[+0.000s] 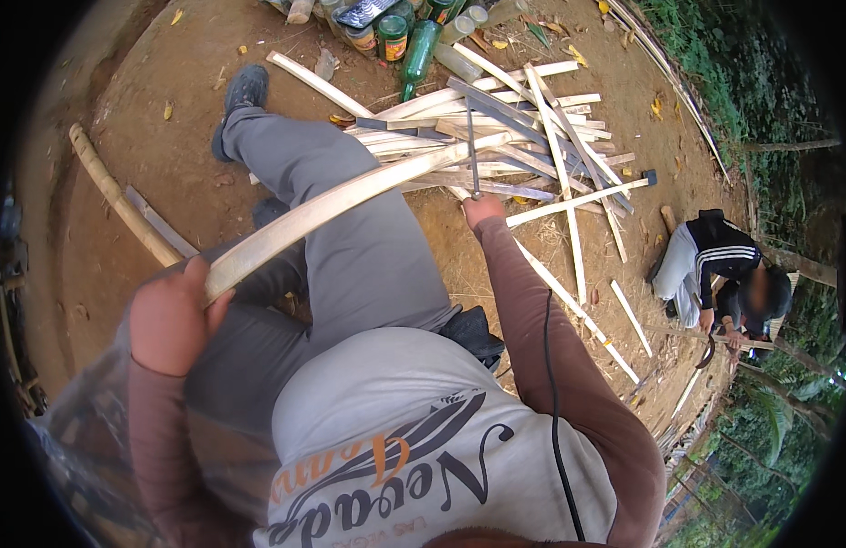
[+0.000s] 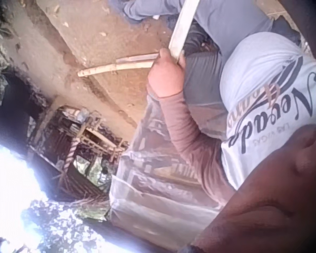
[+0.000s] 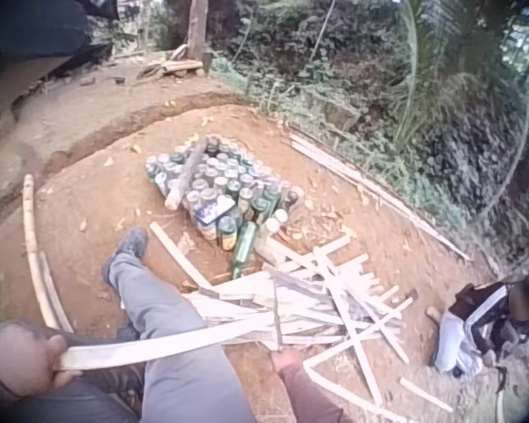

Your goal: The person shaves strips of bamboo with a knife while sitting on the ground, handling pieces one at a time and placing them onto a pile.

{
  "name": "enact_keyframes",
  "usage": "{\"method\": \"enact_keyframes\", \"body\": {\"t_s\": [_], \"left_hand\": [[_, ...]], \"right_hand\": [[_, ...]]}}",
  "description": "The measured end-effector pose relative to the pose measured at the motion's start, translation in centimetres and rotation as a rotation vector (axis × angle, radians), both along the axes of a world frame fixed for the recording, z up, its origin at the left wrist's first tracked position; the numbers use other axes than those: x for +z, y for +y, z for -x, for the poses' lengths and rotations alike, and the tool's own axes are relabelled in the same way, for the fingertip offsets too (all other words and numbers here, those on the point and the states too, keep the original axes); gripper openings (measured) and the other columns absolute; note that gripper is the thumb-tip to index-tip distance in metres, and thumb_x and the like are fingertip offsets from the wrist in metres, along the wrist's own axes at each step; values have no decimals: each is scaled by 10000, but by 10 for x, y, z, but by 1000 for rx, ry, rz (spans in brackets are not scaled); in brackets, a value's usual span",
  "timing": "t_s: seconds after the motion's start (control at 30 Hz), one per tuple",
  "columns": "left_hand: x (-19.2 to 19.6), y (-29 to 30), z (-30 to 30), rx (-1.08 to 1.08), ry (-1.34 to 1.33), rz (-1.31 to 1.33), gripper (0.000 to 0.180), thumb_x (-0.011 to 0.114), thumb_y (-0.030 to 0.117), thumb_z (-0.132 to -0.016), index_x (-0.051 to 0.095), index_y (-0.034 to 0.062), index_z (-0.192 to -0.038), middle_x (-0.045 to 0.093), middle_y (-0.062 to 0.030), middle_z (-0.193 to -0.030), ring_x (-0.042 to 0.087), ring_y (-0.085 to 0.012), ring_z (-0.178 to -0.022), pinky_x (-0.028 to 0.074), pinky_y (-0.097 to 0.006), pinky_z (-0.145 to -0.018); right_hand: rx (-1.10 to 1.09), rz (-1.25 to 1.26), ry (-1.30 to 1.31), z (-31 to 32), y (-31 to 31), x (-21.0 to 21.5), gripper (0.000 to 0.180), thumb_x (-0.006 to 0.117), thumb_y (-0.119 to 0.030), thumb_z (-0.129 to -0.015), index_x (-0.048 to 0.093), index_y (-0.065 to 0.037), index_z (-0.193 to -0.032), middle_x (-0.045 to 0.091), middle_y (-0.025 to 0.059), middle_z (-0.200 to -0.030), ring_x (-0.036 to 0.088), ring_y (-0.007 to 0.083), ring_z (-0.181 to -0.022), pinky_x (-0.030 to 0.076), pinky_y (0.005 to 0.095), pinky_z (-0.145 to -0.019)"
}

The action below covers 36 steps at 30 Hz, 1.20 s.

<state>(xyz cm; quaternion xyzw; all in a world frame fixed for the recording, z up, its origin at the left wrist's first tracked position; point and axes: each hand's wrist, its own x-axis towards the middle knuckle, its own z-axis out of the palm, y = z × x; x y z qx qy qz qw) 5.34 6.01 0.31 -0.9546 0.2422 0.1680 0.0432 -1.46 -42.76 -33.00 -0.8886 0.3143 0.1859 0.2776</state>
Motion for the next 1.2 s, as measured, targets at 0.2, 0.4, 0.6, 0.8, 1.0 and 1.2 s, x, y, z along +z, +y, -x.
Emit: {"method": "enact_keyframes", "body": {"t_s": [0.2,0.4,0.6,0.8,1.0,1.2], "left_hand": [[5,-1,-7,-7,-16,13,353,795,344,-860,602,82,-996,662,-169,-747,681,-399,-716,532,-502,-633],[10,2,-8,76,30,15,399,806,339,-857,621,51,-1062,666,-218,-783,666,-449,-758,520,-530,-653],[26,14,-20,2,10,-8,418,817,353,-852,628,43,-1060,653,-233,-783,656,-466,-769,509,-539,-667],[36,26,-17,121,55,-26,383,816,310,-851,621,38,-1038,655,-231,-848,644,-477,-817,505,-540,-699],[40,-18,-7,-13,-212,-2,324,815,111,-774,626,14,-1018,607,-187,-1012,627,-424,-947,514,-521,-785],[30,-28,-10,-3,-203,58,254,748,51,-794,625,32,-1015,627,-177,-956,653,-394,-903,535,-496,-749]], "right_hand": [[3,-61,-141,30,-4,7,294,662,-341,-895,735,-60,-937,725,248,-924,698,436,-925,537,511,-837],[11,16,-28,2,5,7,337,637,-346,-891,754,-45,-985,733,249,-981,691,443,-956,534,498,-874],[-123,72,22,32,-75,-89,296,657,-277,-886,747,3,-920,733,201,-846,701,360,-766,537,456,-712],[-107,-96,-51,30,-40,-49,282,658,-255,-910,694,23,-880,672,130,-667,635,248,-554,487,399,-562],[-600,-708,-36,28,7,3,232,708,-253,-880,671,-24,-879,648,132,-713,644,255,-694,530,422,-709],[75,-224,-263,19,62,103,263,713,-256,-939,650,-14,-860,612,135,-662,607,306,-620,476,433,-618]]}}
